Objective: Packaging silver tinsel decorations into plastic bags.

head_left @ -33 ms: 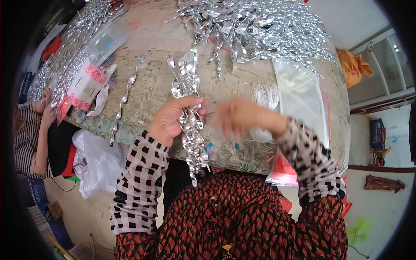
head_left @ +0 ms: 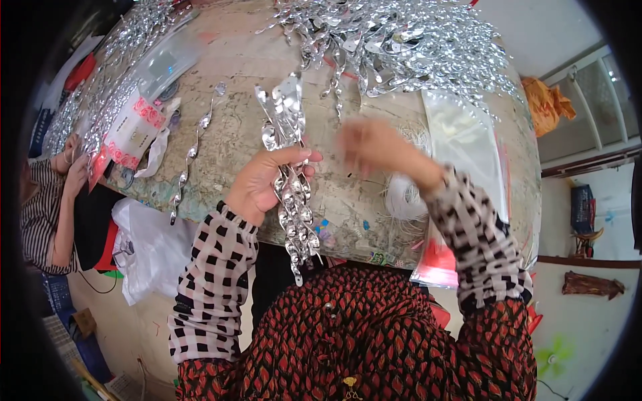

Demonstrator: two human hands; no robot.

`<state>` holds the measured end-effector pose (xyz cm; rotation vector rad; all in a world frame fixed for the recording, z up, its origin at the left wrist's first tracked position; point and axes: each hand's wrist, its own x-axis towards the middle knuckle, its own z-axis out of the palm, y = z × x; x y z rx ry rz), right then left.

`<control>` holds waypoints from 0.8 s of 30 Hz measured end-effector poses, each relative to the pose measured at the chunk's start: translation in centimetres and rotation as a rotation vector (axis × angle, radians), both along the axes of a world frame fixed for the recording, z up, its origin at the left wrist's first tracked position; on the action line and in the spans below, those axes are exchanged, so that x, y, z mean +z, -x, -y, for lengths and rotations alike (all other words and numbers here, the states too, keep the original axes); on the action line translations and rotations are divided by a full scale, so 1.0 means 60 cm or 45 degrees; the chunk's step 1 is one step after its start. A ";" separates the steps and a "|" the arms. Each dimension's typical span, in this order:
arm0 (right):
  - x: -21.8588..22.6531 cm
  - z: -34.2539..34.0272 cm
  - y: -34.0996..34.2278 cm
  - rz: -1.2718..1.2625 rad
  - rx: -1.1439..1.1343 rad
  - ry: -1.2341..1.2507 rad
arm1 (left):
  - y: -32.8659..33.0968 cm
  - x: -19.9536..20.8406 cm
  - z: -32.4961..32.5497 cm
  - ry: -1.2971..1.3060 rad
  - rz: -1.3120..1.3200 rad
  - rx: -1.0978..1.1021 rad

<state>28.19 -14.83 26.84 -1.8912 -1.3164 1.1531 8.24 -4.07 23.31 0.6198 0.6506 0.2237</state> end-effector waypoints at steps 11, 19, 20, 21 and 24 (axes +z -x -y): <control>0.011 -0.056 -0.041 0.648 -0.290 -0.242 | 0.011 0.008 -0.008 0.092 0.124 0.045; 0.010 0.118 0.129 -0.319 0.033 0.100 | 0.000 0.008 0.020 0.258 0.200 -0.116; 0.019 0.107 0.119 -0.321 0.035 0.102 | 0.007 -0.005 0.015 0.182 0.157 -0.124; 0.038 0.081 0.096 -0.231 0.338 0.338 | 0.014 -0.014 0.011 0.106 0.112 -0.127; 0.006 -0.018 0.010 0.160 0.165 0.198 | 0.031 0.019 0.005 0.113 0.107 -0.067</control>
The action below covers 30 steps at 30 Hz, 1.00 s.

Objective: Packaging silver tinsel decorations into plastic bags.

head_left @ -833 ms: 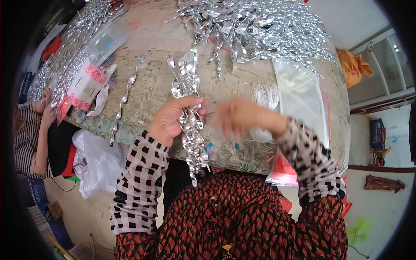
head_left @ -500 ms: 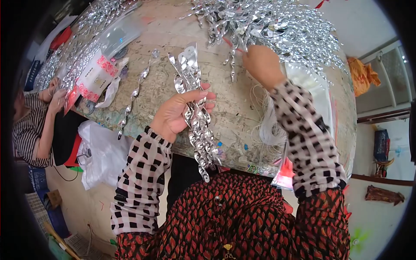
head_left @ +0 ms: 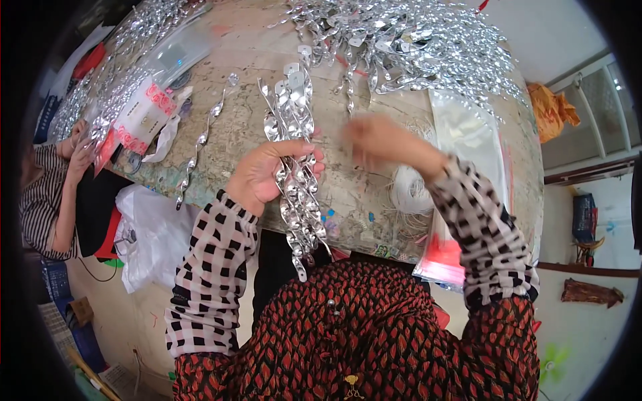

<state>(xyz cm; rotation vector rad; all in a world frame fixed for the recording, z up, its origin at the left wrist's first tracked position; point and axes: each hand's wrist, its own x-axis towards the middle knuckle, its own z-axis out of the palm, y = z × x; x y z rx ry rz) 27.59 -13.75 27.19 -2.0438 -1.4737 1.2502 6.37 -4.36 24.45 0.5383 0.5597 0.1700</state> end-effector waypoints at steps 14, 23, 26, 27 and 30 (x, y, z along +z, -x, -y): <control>0.014 0.062 0.058 -0.386 -0.532 -0.221 | 0.008 -0.018 0.001 0.010 -0.078 -0.152; 0.015 0.076 0.105 -0.587 0.006 0.163 | 0.020 -0.053 0.015 0.001 -0.092 -0.140; -0.009 -0.008 0.003 0.135 0.165 -0.178 | 0.018 -0.030 0.014 -0.052 -0.145 -0.059; -0.030 -0.034 -0.012 0.649 0.218 -0.527 | 0.022 -0.024 0.011 -0.081 -0.177 -0.011; -0.083 -0.098 -0.046 1.430 0.301 -0.803 | 0.012 -0.030 0.005 -0.067 -0.201 -0.036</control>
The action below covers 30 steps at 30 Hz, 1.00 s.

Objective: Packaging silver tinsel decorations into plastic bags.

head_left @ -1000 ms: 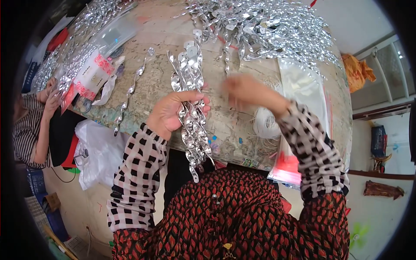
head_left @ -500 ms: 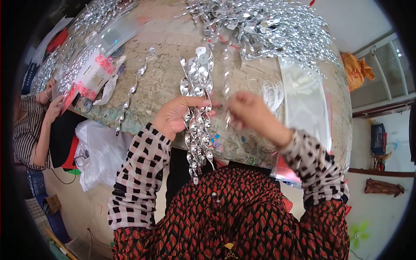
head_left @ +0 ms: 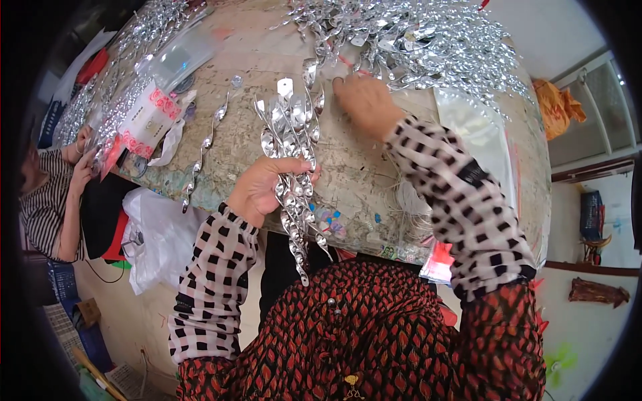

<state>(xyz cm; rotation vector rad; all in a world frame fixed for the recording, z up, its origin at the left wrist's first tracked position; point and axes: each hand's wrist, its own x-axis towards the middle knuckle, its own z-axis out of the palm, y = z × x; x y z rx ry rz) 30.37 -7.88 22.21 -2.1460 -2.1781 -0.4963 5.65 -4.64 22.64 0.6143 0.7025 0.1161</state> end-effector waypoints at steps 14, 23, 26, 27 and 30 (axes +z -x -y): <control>0.031 0.041 0.011 -0.092 0.252 -0.102 | 0.011 -0.011 -0.004 0.048 -0.066 0.033; 0.013 -0.020 0.004 -0.069 0.458 0.322 | 0.008 -0.015 -0.012 0.207 -0.026 -0.057; 0.061 0.030 0.016 -0.155 0.597 0.073 | 0.025 -0.020 -0.015 0.258 0.113 -0.021; 0.064 0.041 0.005 -0.257 0.503 0.004 | 0.022 -0.015 -0.012 0.265 0.115 -0.025; 0.079 0.077 0.034 -0.321 0.563 -0.066 | 0.024 -0.016 -0.013 0.206 0.053 0.018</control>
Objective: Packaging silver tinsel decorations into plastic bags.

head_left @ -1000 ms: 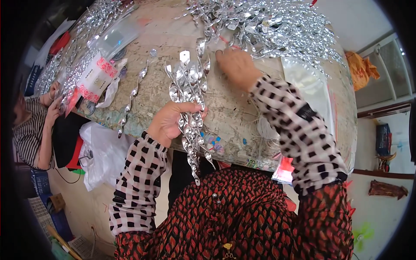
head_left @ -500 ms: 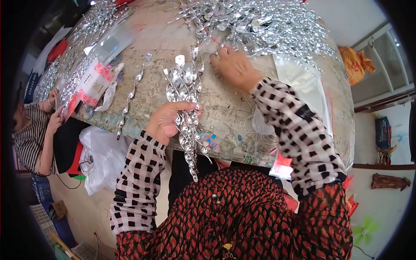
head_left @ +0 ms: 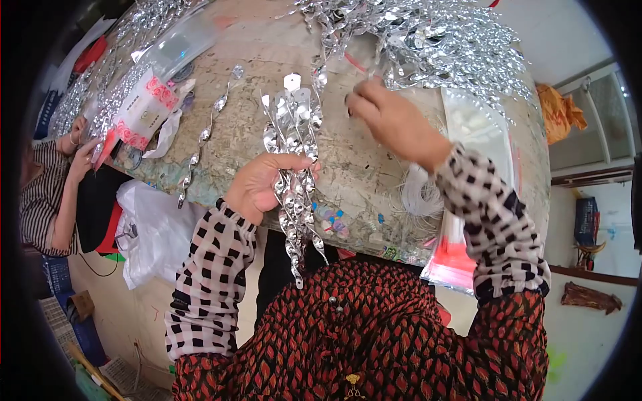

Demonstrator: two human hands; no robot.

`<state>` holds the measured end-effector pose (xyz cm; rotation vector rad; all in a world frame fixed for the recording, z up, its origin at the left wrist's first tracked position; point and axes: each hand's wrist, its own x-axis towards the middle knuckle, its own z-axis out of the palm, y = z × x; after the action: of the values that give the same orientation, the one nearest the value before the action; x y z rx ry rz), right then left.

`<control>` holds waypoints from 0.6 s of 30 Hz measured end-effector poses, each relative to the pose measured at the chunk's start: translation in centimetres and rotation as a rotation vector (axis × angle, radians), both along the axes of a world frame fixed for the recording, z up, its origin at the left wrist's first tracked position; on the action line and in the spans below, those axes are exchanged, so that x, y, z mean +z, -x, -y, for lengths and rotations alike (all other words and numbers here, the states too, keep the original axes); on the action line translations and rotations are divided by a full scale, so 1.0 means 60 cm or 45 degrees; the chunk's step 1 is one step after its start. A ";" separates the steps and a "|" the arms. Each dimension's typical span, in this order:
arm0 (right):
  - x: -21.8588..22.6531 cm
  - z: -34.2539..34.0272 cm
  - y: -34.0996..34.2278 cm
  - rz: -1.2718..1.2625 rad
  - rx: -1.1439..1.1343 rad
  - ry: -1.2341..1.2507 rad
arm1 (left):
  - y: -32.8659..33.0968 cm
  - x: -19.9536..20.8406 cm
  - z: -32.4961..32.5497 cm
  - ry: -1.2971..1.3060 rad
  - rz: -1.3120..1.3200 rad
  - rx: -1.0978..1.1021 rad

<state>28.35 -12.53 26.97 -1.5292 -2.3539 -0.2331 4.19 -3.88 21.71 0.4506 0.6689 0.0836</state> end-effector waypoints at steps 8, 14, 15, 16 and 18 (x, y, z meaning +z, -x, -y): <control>-0.027 0.091 0.143 0.032 0.612 -0.203 | -0.016 0.040 0.031 -0.039 -0.084 -0.139; -0.007 0.088 0.136 -0.337 0.711 0.073 | 0.036 0.024 0.056 -1.709 0.432 0.038; -0.001 0.080 0.127 -0.396 0.571 0.113 | 0.032 0.026 0.051 -1.707 0.427 0.043; 0.002 0.067 0.109 -0.450 0.417 0.154 | 0.017 0.030 0.042 -1.057 0.078 -0.073; -0.016 0.022 0.058 -0.774 -0.054 -0.060 | 0.000 0.041 0.037 -0.328 -0.247 -0.182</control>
<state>24.87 -13.87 26.03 -1.3812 -1.8242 0.1506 4.18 -6.13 24.18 0.7602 0.8182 -0.0096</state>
